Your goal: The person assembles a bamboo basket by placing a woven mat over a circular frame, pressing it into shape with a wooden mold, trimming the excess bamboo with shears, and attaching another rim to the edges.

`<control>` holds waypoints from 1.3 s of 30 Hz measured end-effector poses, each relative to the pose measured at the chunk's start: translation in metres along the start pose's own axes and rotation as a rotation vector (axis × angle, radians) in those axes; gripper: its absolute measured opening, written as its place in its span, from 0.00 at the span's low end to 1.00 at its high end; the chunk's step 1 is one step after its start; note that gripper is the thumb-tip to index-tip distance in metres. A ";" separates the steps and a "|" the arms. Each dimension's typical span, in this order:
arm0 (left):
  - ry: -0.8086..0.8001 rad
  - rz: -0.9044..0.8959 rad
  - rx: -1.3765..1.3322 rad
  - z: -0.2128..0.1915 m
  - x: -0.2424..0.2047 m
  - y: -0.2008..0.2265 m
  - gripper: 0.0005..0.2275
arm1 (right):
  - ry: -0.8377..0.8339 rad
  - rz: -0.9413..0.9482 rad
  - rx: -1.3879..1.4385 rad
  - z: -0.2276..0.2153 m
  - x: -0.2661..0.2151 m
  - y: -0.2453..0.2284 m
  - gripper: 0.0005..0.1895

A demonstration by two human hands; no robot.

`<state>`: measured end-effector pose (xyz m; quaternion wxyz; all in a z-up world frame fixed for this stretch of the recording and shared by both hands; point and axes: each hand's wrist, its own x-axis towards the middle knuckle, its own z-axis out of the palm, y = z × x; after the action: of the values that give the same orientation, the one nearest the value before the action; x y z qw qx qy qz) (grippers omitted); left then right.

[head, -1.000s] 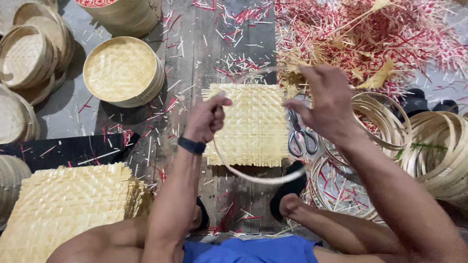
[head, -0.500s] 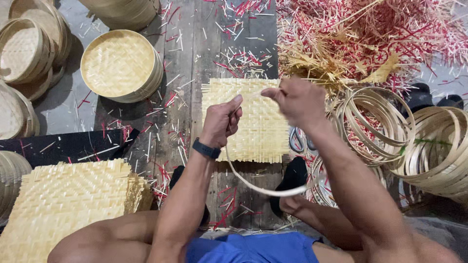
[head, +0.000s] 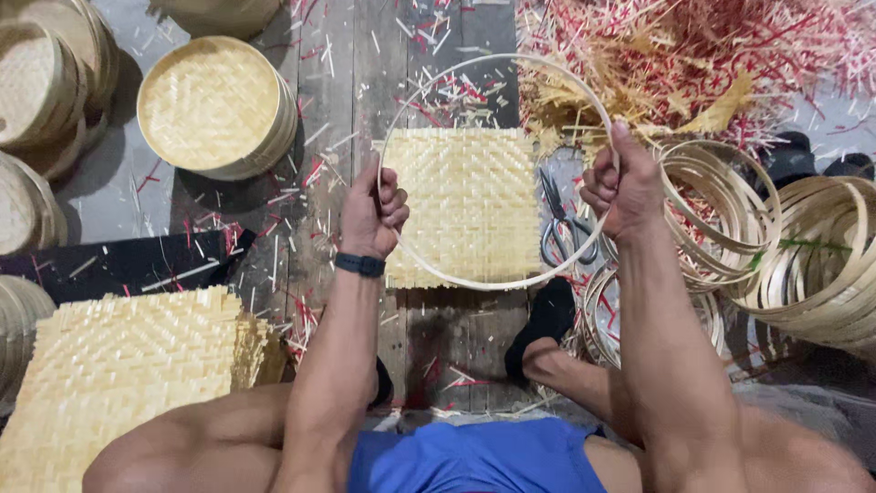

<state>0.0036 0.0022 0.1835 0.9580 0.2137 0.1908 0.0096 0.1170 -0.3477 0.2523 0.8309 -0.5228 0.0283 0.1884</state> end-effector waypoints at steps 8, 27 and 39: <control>0.094 0.034 0.009 0.000 0.004 0.017 0.17 | 0.009 0.034 -0.096 0.005 -0.011 -0.007 0.25; 0.004 -0.132 0.147 -0.017 0.004 0.017 0.16 | -0.070 -0.037 -0.522 0.009 -0.009 -0.005 0.21; 0.031 0.022 -0.036 -0.053 0.014 0.009 0.14 | -0.016 0.080 -0.412 -0.024 0.000 0.049 0.20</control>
<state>-0.0019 0.0329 0.1378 0.9586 0.1983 0.2028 0.0269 0.1041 -0.3500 0.1994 0.6983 -0.6788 0.0035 0.2272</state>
